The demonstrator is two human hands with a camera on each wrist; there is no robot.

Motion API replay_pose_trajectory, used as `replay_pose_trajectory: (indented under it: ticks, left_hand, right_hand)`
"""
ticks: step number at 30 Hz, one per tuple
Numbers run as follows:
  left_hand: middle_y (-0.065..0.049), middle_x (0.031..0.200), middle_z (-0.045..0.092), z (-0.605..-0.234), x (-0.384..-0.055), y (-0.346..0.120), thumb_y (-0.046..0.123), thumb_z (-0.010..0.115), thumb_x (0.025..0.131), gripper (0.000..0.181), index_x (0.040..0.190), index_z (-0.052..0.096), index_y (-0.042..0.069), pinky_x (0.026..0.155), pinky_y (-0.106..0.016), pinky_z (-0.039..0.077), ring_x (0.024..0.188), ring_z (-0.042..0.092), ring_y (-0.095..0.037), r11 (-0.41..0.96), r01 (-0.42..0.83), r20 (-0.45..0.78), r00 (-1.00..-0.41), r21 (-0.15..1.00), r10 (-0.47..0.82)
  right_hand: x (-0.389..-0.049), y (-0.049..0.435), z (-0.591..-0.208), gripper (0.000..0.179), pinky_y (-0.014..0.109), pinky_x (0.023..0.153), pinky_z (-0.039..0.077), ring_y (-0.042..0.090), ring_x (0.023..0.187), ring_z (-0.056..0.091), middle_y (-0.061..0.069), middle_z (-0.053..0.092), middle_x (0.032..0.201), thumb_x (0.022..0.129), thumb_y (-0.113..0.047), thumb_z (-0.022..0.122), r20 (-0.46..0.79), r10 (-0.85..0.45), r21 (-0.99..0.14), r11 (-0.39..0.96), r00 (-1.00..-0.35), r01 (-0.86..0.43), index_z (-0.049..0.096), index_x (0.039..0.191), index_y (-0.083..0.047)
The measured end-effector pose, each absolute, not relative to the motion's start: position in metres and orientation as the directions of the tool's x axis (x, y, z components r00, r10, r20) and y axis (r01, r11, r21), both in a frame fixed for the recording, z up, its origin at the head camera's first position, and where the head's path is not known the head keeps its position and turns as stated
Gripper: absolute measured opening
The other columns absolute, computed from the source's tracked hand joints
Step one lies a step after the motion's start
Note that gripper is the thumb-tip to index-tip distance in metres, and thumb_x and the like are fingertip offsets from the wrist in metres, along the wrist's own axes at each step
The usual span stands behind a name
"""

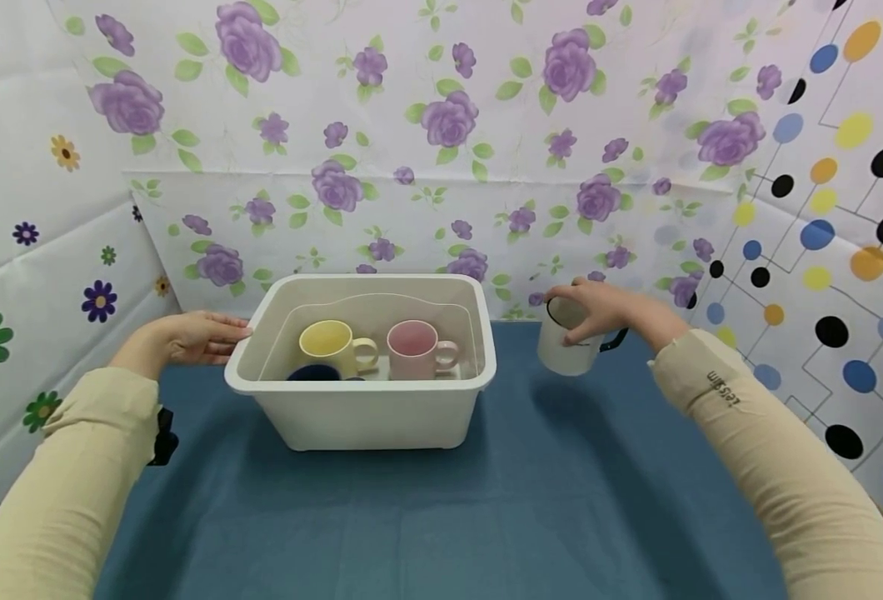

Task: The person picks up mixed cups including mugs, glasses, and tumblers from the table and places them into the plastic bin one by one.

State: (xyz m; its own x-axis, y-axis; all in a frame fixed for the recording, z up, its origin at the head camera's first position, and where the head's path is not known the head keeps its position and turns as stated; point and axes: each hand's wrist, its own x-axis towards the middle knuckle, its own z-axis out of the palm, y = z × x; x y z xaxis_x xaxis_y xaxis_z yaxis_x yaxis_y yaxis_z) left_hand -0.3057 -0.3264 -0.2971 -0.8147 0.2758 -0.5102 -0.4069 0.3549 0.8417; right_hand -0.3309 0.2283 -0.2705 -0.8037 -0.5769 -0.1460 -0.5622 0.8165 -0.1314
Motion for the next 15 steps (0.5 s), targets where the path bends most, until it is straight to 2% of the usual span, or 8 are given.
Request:
replay_pose_trajectory:
  ticks: [4,11,15]
  left_hand:
    - [0.01,0.082,0.063,-0.297,-0.306,-0.325,0.022,0.051,0.09,0.011,0.083,0.059,0.026,0.077,-0.025,0.05,0.079,0.061,-0.005,0.357,-0.412,-0.515,-0.813,0.838,0.272]
    - [0.01,0.082,0.063,-0.296,-0.304,-0.325,0.023,0.054,0.088,0.006,0.084,0.058,0.026,0.077,-0.024,0.05,0.08,0.06,-0.004,0.361,-0.401,-0.508,-0.814,0.842,0.282]
    - [0.01,0.082,0.063,-0.297,-0.304,-0.326,0.024,0.053,0.088,0.007,0.085,0.059,0.026,0.077,-0.024,0.05,0.079,0.061,-0.005,0.35,-0.404,-0.505,-0.818,0.845,0.275]
  right_hand:
    - [-0.328,0.223,-0.26,0.066,0.05,0.083,0.041,0.035,0.106,0.047,0.022,0.04,0.122,0.076,-0.035,0.067,-0.161,-0.576,-0.127,0.817,-0.801,-0.562,0.037,0.131,-0.015]
    - [-0.323,0.21,-0.235,0.068,0.051,0.085,0.039,0.035,0.11,0.043,0.02,0.036,0.128,0.075,-0.039,0.067,-0.176,-0.575,-0.129,0.818,-0.799,-0.56,0.036,0.132,-0.019]
    - [-0.32,0.201,-0.221,0.068,0.05,0.086,0.04,0.032,0.109,0.045,0.018,0.038,0.126,0.074,-0.041,0.067,-0.17,-0.585,-0.115,0.811,-0.793,-0.574,0.037,0.131,-0.021]
